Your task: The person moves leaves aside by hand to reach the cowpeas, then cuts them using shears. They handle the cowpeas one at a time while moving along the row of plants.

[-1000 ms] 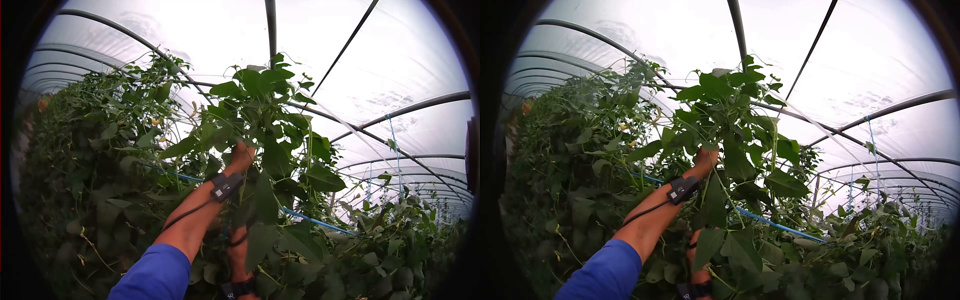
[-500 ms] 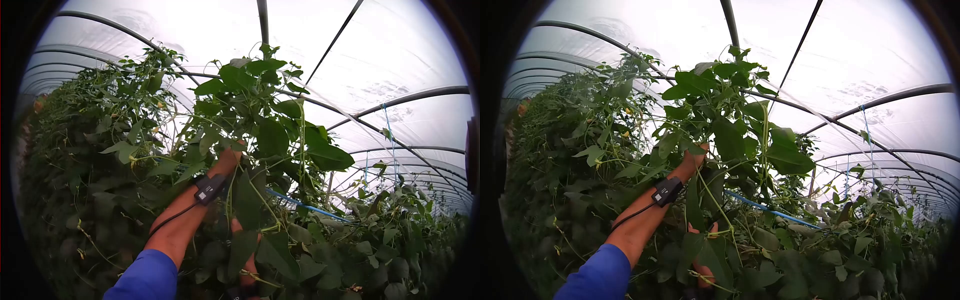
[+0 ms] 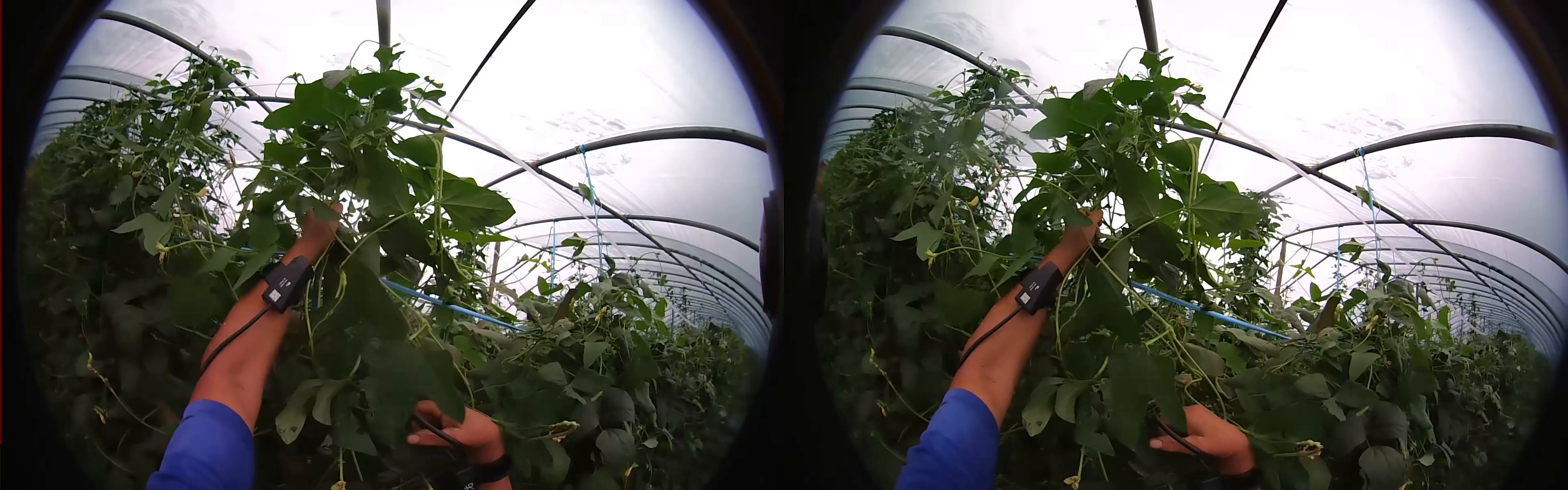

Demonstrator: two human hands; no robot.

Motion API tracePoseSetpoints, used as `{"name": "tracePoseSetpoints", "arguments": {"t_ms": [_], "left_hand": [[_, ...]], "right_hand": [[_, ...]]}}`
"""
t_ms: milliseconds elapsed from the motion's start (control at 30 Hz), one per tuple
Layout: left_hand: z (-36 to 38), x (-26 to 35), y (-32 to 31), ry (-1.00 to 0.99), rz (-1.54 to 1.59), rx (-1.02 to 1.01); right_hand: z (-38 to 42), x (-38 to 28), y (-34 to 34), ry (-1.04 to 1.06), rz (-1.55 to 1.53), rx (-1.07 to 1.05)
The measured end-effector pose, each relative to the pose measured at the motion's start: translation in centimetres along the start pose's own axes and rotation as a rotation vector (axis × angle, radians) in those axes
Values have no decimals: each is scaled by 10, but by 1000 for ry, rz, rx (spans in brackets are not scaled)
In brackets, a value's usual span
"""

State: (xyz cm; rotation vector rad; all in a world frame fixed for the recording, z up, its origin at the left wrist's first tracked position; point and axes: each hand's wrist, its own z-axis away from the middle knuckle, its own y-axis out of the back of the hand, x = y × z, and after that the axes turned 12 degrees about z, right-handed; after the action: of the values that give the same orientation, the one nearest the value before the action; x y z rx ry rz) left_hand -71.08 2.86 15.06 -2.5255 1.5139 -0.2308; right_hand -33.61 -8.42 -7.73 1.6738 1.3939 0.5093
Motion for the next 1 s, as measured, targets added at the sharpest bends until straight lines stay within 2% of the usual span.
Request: {"name": "tracePoseSetpoints", "arguments": {"t_ms": [67,100,167,200,233,267,333,367,400,467,500,567,600,700,867,1000], "left_hand": [[-7,-7,-3,90,-57,74],[-4,-2,-4,86,-48,50],[4,5,-5,73,68,58],[6,3,-7,54,176,66],[-2,-16,-4,-62,6,18],[2,-9,-4,-57,10,13],[9,15,-1,-54,37,24],[4,-3,0,-407,-135,-3],[3,-2,0,-406,-132,-1],[4,-1,-2,-177,-119,10],[5,-2,-3,-176,-115,11],[7,-5,-4,-252,-230,15],[5,-9,-4,-253,-229,14],[2,-15,-3,-241,-263,-19],[10,6,-2,-82,-142,-61],[4,-7,-6,-19,-128,-85]], "right_hand": [[24,19,-3,135,188,-229],[44,21,-7,127,191,-229],[90,7,-13,-262,-593,39],[99,0,2,-269,-593,45],[105,-10,21,-105,-517,-27],[109,-15,32,58,-439,-99],[102,15,36,455,-799,78],[98,8,43,446,-898,255],[90,-2,54,435,-994,432],[78,-24,73,336,-983,446],[66,-33,86,333,-979,447],[42,-43,110,173,-936,848],[38,-37,114,173,-936,849],[23,-7,127,-312,-242,718],[11,16,109,-364,-208,649],[-5,10,110,-449,-157,631]]}}
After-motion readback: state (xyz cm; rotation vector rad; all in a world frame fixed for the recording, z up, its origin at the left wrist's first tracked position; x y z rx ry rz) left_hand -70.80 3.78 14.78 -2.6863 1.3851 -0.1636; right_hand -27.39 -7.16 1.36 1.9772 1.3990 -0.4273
